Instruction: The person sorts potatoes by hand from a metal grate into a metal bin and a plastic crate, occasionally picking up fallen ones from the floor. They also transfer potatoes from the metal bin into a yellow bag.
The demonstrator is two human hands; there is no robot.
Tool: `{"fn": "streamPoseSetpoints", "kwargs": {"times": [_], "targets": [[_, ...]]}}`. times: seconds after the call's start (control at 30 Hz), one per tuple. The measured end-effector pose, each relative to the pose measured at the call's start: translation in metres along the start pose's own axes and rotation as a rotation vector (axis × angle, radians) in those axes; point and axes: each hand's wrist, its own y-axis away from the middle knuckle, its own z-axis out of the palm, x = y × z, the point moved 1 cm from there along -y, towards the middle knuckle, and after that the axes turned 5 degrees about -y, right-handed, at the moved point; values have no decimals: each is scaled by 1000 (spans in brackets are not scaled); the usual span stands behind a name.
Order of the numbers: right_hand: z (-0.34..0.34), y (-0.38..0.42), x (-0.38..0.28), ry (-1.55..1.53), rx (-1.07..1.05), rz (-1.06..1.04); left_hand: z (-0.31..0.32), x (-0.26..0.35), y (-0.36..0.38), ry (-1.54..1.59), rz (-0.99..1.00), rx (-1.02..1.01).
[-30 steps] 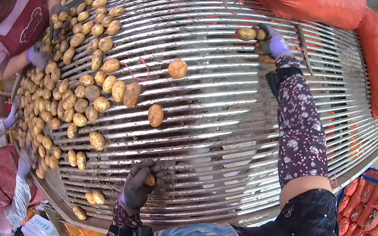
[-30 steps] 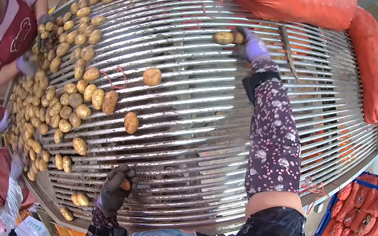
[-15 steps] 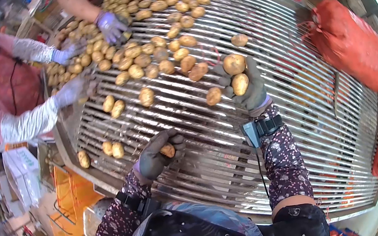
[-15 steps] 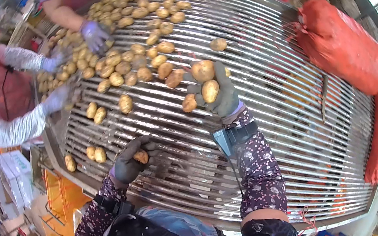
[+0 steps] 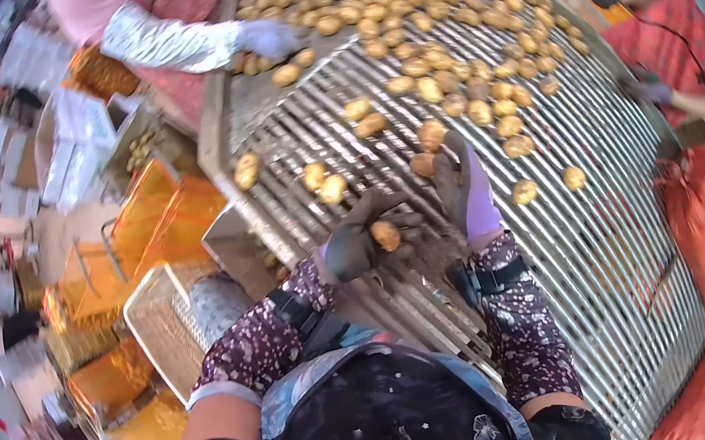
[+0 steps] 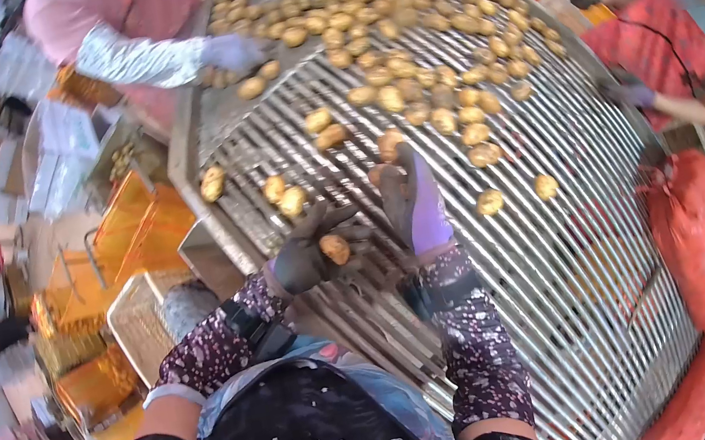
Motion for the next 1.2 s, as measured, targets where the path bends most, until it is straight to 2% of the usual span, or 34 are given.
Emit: {"fn": "streamPoseSetpoints", "kwargs": {"times": [0.1,0.13,0.17,0.23,0.27,0.3,0.37,0.43,0.47,0.5,0.57,0.67,0.73,0.87,0.93,1.0,1.1,1.13,1.2], "targets": [[62,23,-36,-41,-465,-151,28,13,29,131,153,128],[73,25,-59,179,-546,-345,20,19,42,111,210,223],[86,28,-59,68,-544,-280,13,25,54,85,264,321],[107,37,-61,-126,-532,-128,-26,30,80,183,338,163],[110,43,-69,-286,-526,130,-37,39,101,195,401,192],[110,40,-36,3,-513,-181,-44,49,122,207,464,219],[107,42,-20,3,-500,23,-77,74,163,180,576,281],[101,51,-3,90,-551,-191,-114,99,210,84,713,486],[102,55,-10,111,-562,-158,-134,114,230,77,724,495],[103,60,-8,123,-562,-25,-154,130,247,69,732,502],[97,68,19,32,-615,-69,-192,167,274,256,746,584],[90,74,19,-36,-660,128,-233,220,304,376,863,702],[82,79,23,-19,-629,185,-241,237,310,414,928,748],[76,81,26,-24,-587,326,-231,208,288,268,689,537],[78,84,29,-8,-558,389,-222,190,282,149,504,421],[82,80,20,2,-571,379,-222,188,282,78,380,245],[86,74,19,31,-599,324,-232,214,284,152,642,561],[88,73,20,44,-610,302,-250,244,287,294,769,644],[89,72,22,23,-642,360,-302,306,305,74,1135,671]]}}
